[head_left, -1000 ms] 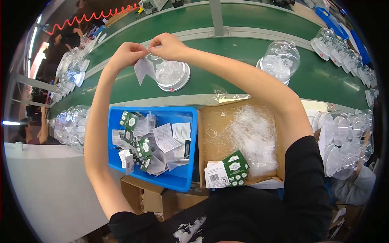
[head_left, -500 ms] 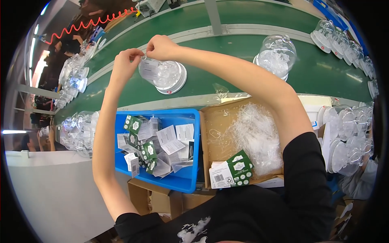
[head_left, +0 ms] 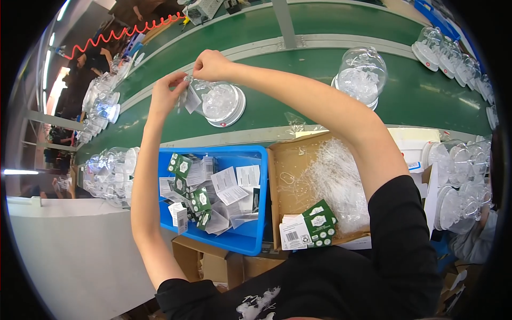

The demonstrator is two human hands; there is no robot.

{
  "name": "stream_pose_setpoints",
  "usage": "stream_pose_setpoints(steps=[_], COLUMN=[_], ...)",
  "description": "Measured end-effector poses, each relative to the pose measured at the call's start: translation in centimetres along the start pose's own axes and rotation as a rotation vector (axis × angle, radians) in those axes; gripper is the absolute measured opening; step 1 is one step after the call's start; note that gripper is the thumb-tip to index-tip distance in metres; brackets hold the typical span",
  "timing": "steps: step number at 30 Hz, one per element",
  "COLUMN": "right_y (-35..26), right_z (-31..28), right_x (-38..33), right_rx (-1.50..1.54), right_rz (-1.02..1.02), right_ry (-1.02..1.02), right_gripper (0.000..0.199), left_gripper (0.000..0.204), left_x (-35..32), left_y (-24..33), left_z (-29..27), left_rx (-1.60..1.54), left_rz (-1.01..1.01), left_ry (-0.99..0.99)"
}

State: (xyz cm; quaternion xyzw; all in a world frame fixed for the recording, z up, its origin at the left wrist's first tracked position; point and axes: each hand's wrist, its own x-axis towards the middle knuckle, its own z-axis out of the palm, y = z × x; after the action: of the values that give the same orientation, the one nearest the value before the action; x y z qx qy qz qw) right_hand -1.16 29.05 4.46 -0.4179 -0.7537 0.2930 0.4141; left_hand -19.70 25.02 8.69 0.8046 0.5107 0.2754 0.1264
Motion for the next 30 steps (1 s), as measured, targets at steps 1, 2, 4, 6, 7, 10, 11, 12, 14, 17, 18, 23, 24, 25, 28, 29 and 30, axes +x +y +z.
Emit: stream_pose_setpoints(steps=[1,2,4,6,7,10,11,12,14,17,18,23,24,25,28,29,30], right_y=[0.1,0.2,0.2,0.0,0.2,0.6,0.7,0.9,0.9,0.1,-0.5,0.1,0.4,0.3,-0.1,-0.3,-0.5], right_z=[0.0,0.1,0.4,1.0,1.1,1.6,1.6,1.4,1.6,1.7,1.7,1.7,1.6,1.7,2.0,2.1,2.2], right_x=[0.0,0.0,0.0,0.0,0.1,0.3,0.6,1.0,1.1,1.4,1.6,1.6,1.6,1.5,1.3,1.2,1.3], right_rx=[0.007,0.01,0.038,0.038,0.029,0.032,0.032,0.01,-0.007,-0.013,-0.044,-0.105,-0.107,-0.093,-0.035,0.005,0.01], right_rz=[-0.009,-0.009,-0.001,-0.015,-0.024,0.022,0.02,0.022,0.029,-0.023,-0.019,-0.015,-0.012,-0.008,-0.013,-0.02,-0.023], right_ry=[0.007,0.008,-0.002,0.008,0.024,0.035,0.043,0.032,0.018,0.012,-0.005,0.0,0.004,-0.023,-0.067,-0.074,-0.077], right_gripper=[0.019,0.019,0.018,0.018,0.018,0.018,0.018,0.018,0.018,0.017,0.017,0.022,0.022,0.021,0.022,0.024,0.024], left_gripper=[0.024,0.024,0.027,0.028,0.029,0.031,0.033,0.033,0.035,0.036,0.037,0.035,0.036,0.038,0.033,0.03,0.02], left_x=[0.0,0.0,-0.2,-0.5,-0.5,-0.7,-0.7,-0.6,-0.9,-1.2,-1.3,-1.5,-1.4,-1.6,-1.7,-1.7,-1.5], left_y=[-0.4,-0.8,-1.6,-2.3,-2.6,-3.3,-3.5,-3.7,-4.2,-5.5,-6.1,-5.2,-4.6,-4.1,-1.3,-0.7,-0.2], left_z=[0.1,0.2,0.1,0.2,0.4,1.1,1.2,1.5,2.0,1.7,1.3,2.4,2.4,2.0,-0.2,-0.7,-0.7], left_rx=[-0.039,-0.036,-0.076,-0.14,-0.212,-0.211,-0.172,-0.169,-0.263,-0.286,-0.306,-0.284,-0.239,-0.19,0.148,0.346,0.317], left_rz=[-0.034,-0.035,-0.024,-0.032,-0.03,0.051,0.095,0.102,0.034,-0.016,-0.061,0.02,0.001,-0.025,0.182,0.32,0.32], left_ry=[-0.037,-0.038,-0.06,-0.067,-0.075,-0.071,-0.086,-0.088,-0.071,-0.089,-0.115,-0.025,0.028,0.086,0.135,0.097,0.077])
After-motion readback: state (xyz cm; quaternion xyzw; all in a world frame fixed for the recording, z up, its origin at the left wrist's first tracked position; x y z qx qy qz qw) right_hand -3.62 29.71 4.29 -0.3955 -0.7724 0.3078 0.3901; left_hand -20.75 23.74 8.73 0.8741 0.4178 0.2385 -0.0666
